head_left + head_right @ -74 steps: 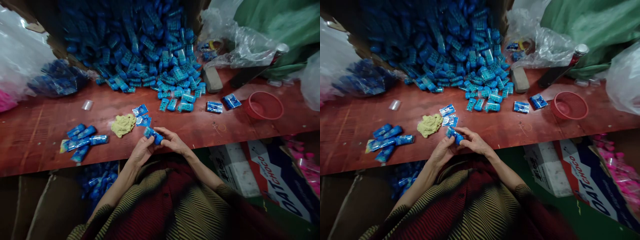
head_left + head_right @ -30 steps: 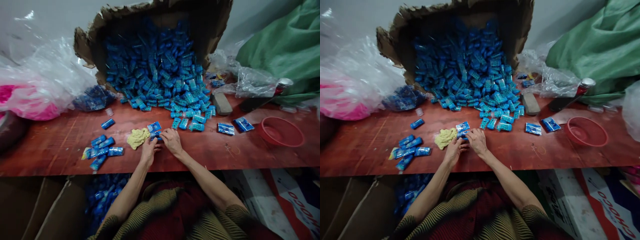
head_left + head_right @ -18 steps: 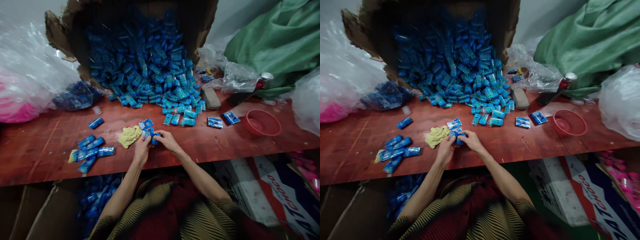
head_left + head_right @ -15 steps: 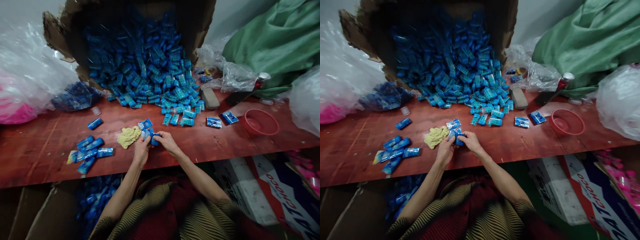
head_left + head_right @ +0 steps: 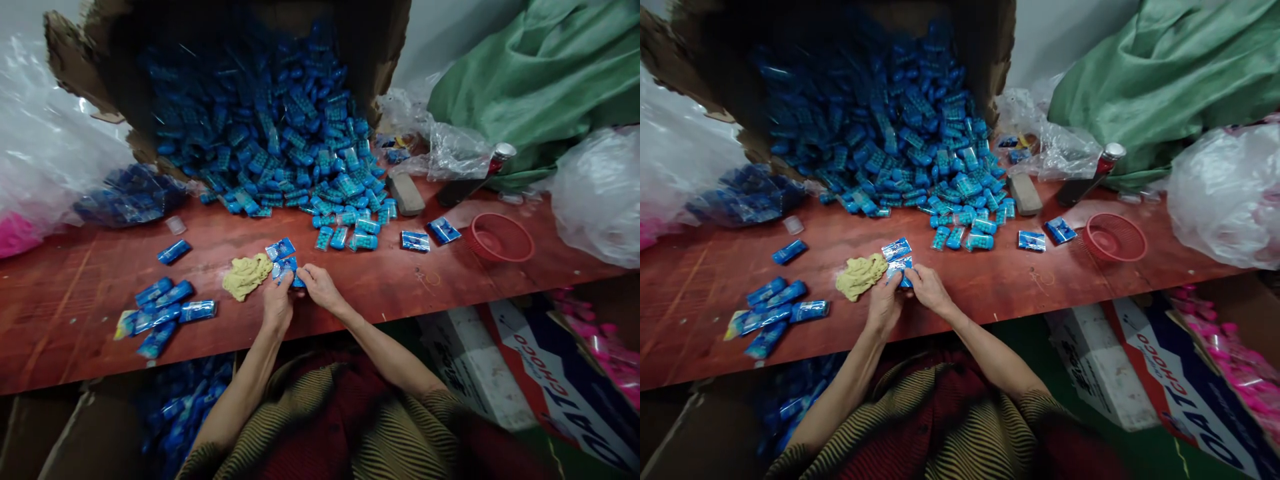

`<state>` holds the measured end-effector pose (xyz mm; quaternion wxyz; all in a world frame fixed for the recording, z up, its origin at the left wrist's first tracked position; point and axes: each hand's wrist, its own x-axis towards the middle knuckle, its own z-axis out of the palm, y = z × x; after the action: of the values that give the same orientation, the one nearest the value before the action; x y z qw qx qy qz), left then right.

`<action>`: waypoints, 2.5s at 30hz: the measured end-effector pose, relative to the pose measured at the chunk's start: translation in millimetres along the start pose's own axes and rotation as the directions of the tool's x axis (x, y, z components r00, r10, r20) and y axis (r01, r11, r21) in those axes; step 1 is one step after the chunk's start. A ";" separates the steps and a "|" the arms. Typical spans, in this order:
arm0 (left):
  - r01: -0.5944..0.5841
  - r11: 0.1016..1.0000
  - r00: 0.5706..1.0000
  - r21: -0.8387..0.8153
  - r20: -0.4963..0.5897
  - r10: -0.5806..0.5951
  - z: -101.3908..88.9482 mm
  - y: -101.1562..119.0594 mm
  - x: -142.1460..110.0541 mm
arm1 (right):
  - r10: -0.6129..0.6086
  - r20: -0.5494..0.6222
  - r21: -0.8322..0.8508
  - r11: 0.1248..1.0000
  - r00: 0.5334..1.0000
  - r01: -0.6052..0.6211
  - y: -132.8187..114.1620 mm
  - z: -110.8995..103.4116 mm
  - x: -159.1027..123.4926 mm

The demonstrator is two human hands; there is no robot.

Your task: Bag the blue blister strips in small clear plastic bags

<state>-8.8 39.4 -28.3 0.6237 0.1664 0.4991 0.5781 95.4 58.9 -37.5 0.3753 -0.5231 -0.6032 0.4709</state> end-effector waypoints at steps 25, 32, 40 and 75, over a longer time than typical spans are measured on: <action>0.473 0.864 0.878 -0.174 0.009 -0.478 -18.0 10.7 -16.3 | 0.037 0.127 -0.890 0.445 0.991 0.097 1.6 -55.2 51.3; 0.465 0.862 0.871 -0.199 -0.069 -0.486 -23.1 8.1 -15.3 | -0.062 0.216 -0.835 0.506 0.974 0.217 4.5 -55.6 42.5; 0.511 0.838 0.853 -0.193 -0.004 -0.521 -23.5 8.6 -17.0 | -0.059 0.428 -0.805 0.427 0.902 0.411 19.7 -64.9 47.3; 0.342 0.914 0.923 -0.218 -0.106 -0.371 -22.2 -0.1 -15.8 | -0.185 0.232 -0.515 0.809 0.955 0.282 -33.8 -62.3 -30.5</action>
<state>-24.2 17.1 -31.5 0.6942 -0.0323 0.5058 0.5110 150.2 39.4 13.4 0.2137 -0.4870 -0.8013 0.2740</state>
